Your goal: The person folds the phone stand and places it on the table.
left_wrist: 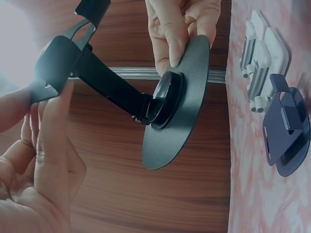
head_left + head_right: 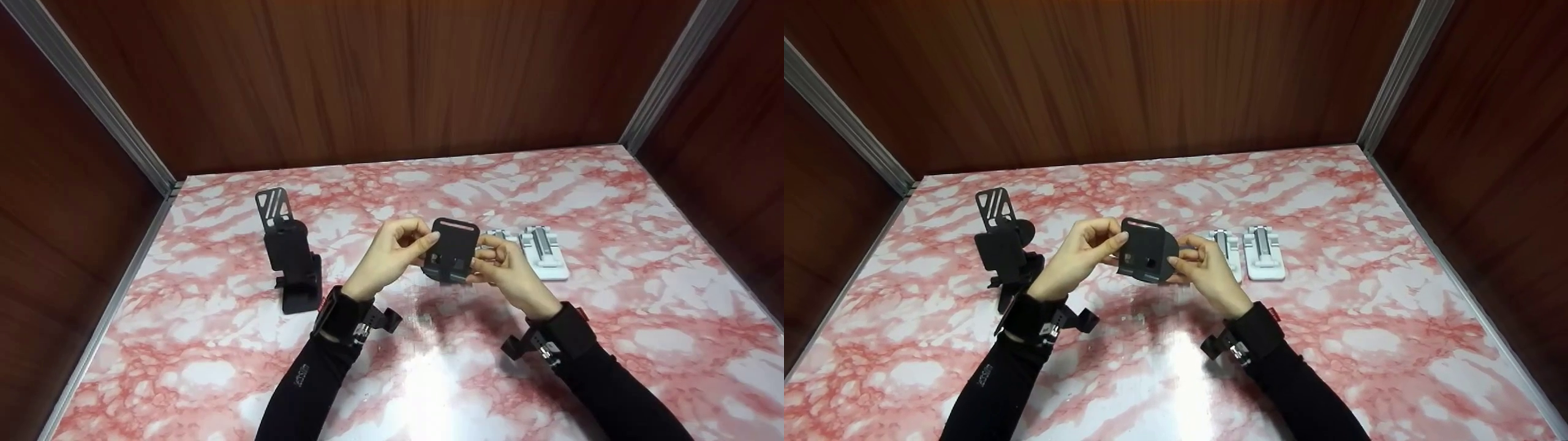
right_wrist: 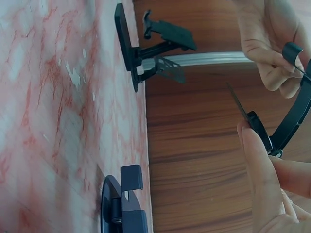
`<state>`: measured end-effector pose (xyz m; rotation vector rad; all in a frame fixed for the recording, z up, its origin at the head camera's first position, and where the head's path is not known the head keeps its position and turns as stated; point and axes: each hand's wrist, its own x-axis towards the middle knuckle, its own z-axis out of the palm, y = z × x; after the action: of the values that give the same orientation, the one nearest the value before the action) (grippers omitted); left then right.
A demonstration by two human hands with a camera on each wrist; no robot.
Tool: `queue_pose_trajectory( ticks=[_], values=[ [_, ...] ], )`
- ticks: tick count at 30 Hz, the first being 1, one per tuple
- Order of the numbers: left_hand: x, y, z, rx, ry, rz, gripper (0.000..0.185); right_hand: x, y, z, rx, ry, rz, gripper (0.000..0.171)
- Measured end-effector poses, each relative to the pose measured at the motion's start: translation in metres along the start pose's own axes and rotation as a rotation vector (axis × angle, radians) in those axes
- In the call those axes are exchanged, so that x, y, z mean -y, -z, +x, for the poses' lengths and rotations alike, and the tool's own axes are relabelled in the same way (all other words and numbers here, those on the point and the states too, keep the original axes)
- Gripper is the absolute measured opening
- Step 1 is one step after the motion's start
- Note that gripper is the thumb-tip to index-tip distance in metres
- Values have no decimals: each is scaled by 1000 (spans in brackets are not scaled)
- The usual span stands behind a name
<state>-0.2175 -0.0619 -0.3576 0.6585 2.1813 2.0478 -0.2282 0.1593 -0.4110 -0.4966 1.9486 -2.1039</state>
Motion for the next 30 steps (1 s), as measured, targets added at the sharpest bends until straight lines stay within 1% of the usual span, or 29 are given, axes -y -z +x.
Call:
queue_pose_trajectory(
  ticks=[2, 8, 11, 14, 21, 25, 28, 30],
  values=[
    [-3, 1, -1, 4, 7, -6, 22, 1, -1, 0, -4, 12, -10, 23],
    [-23, 1, -9, 23, 2, -5, 21, 6, -2, -2, -39, 27, -45, 19],
    [-26, 1, -9, 31, 3, -8, 22, 7, -2, -2, -65, 32, -83, 19],
    [-22, 2, -7, 38, 17, -27, 22, 8, -2, -2, -89, 52, -128, 18],
    [6, 12, 5, 34, 60, -47, 21, 9, -6, -4, -153, 132, -244, 21],
    [14, 15, 7, 29, 81, -54, 19, 8, -9, -3, -193, 187, -263, 19],
    [16, 15, 8, 30, 89, -65, 17, 9, -10, -2, -220, 243, -284, 18],
    [17, 16, 9, 31, 89, -71, 16, 10, -11, -2, -238, 280, -316, 17]
  ],
)
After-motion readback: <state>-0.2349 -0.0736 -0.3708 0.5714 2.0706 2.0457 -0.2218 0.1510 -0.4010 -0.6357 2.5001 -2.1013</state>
